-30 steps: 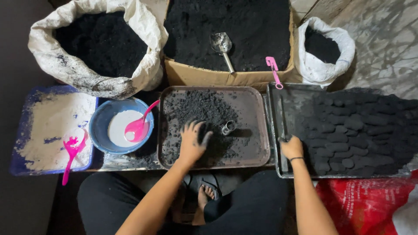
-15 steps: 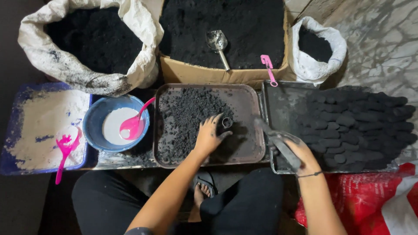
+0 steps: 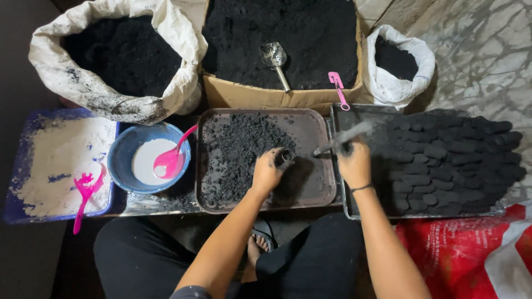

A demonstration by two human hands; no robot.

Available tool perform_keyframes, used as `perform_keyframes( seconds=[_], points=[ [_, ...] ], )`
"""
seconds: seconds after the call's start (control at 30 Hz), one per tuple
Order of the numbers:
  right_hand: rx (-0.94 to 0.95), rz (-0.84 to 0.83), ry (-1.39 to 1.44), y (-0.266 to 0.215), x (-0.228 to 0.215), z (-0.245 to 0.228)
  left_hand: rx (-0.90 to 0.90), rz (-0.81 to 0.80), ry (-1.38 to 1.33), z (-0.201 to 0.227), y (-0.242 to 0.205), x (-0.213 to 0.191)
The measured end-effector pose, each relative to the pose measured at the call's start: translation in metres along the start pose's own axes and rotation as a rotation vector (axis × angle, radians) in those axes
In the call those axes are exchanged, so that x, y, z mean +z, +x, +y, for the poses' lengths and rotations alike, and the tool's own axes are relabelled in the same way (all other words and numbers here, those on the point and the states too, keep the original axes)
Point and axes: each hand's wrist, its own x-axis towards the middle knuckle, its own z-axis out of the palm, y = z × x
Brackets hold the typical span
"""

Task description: The person scoops a black granular material into a cylindrical mold and uses a metal rod to compress it. They then eject the formed briquette onto a tray and repeat the process. The person is sitting on the floor during the task.

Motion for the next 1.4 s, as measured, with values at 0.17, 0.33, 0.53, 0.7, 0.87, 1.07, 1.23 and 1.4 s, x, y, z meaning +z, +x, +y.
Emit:
perform_keyframes(
  seconds=[0.17,0.33,0.53,0.7,0.87,1.07,1.23,1.4],
  points=[
    [-0.006,0.11,0.027,0.012,-0.021,-0.039,-0.02,0.011,-0.041,-0.01,0.0,0.01],
    [-0.081,0.166,0.076,0.016,-0.044,-0.086,-0.027,0.025,-0.018,0.005,-0.002,-0.002],
    [-0.058,0.125,0.087,0.011,-0.034,-0.109,-0.066,0.016,0.025,-0.011,-0.003,0.01],
    [-0.083,0.124,0.083,0.014,-0.036,-0.122,-0.059,0.016,0.008,0.001,-0.006,0.002],
    [-0.089,0.124,0.1,0.016,-0.031,-0.119,-0.059,0.005,0.013,0.021,-0.009,-0.016],
    [-0.048,0.095,0.168,0.007,-0.01,-0.1,-0.081,-0.004,0.008,0.019,-0.009,-0.013],
    [0.095,0.027,0.492,0.009,0.018,-0.091,-0.11,-0.023,-0.029,0.013,-0.008,-0.011],
    [0.295,0.15,0.619,0.006,0.067,-0.058,-0.088,-0.046,-0.044,0.02,-0.004,-0.018]
  ],
)
